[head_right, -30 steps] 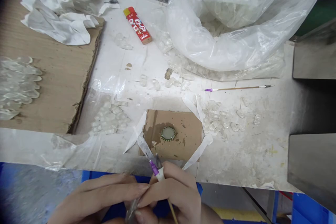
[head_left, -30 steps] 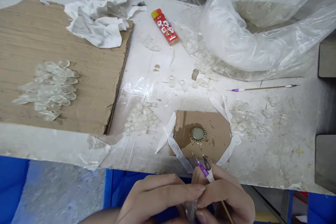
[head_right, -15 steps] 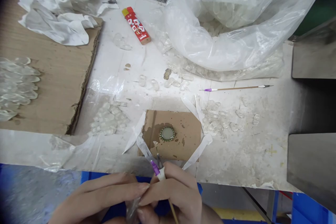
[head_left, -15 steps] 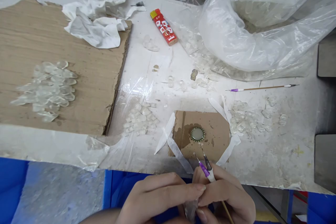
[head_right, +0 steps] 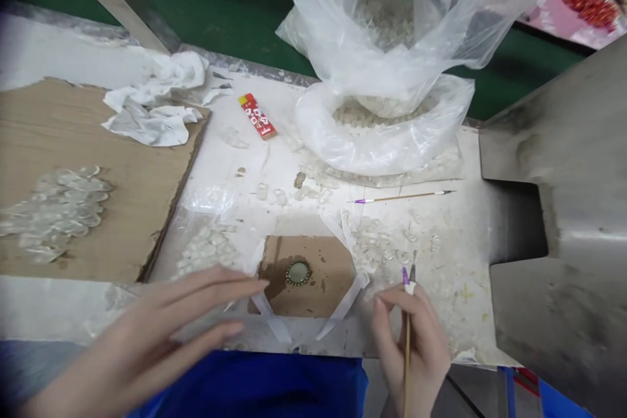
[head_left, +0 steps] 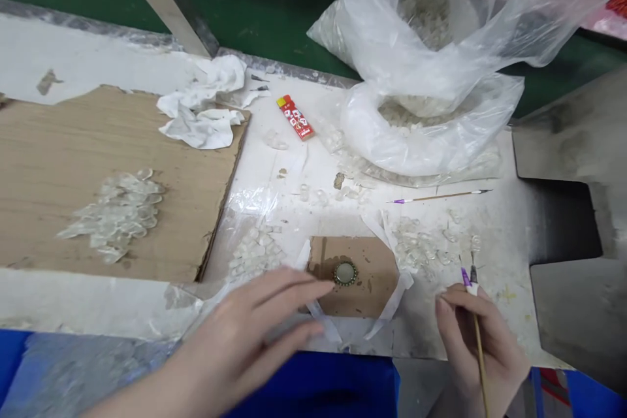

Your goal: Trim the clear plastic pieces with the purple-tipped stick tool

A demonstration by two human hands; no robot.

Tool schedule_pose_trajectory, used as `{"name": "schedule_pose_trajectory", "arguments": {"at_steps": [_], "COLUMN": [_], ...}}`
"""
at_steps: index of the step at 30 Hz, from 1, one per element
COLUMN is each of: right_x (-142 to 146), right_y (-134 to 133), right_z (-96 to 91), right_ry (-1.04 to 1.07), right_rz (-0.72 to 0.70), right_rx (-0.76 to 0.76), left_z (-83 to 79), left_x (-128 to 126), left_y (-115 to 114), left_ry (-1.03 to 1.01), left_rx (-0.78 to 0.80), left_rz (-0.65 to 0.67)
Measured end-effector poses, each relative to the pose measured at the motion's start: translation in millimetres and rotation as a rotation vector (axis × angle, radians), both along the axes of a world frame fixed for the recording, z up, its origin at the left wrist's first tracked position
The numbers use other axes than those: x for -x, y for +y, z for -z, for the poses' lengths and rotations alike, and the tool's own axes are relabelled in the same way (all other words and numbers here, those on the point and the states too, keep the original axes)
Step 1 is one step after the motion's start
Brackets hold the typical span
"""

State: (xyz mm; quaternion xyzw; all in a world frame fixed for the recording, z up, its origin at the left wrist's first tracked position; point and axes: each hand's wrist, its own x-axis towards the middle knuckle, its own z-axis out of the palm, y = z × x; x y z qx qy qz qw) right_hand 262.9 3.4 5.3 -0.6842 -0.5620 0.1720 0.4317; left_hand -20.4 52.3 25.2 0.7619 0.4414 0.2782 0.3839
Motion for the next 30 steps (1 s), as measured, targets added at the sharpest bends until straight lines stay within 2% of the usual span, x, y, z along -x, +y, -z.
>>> {"name": "schedule_pose_trajectory", "arguments": {"at_steps": [3,5,7,10,14,16,18,21,23,24,26,30], "right_x": [-19,-20,-14,2,20,25,30,35,39,41,45,52], "right_y": [7,9,7,4,6,8,10,9,8,8,10,17], "right_z": [6.2,8.6,9.1,7.7,3.1,1.4,1.8,5.5,8.6,10.0,12.8,17.6], "right_ry": [-0.217,-0.174,-0.029,0.169,0.272,0.225,0.164,0.137,0.138,0.137,0.132,0.083], "right_rz": [0.051,0.092,0.077,-0.02,-0.102,-0.172,-0.243,-0.285,-0.309,-0.321,-0.336,-0.352], "right_rx": [-0.071,-0.094,-0.106,-0.107,-0.096,-0.062,-0.025,-0.012,0.002,0.009,0.012,-0.003], "left_z": [-3.1,-1.2,3.7,14.5,24.0,20.5,10.4,-9.7,-18.1,-19.1,-14.5,6.0], "left_x": [-7,-21,-39,-68,-86,-81,-66,-31,-8,1,11,3], "left_y": [52,85,110,130,135,133,126,102,77,63,35,-5], "left_ry": [0.326,0.516,0.556,0.6,0.608,0.574,0.529,0.409,0.192,0.12,0.03,-0.106], "left_rx": [-0.234,-0.398,-0.426,-0.445,-0.451,-0.462,-0.478,-0.479,-0.336,-0.271,-0.128,0.031], "left_rz": [0.179,0.265,0.317,0.357,0.374,0.354,0.309,0.15,-0.035,-0.073,-0.056,-0.066]}}
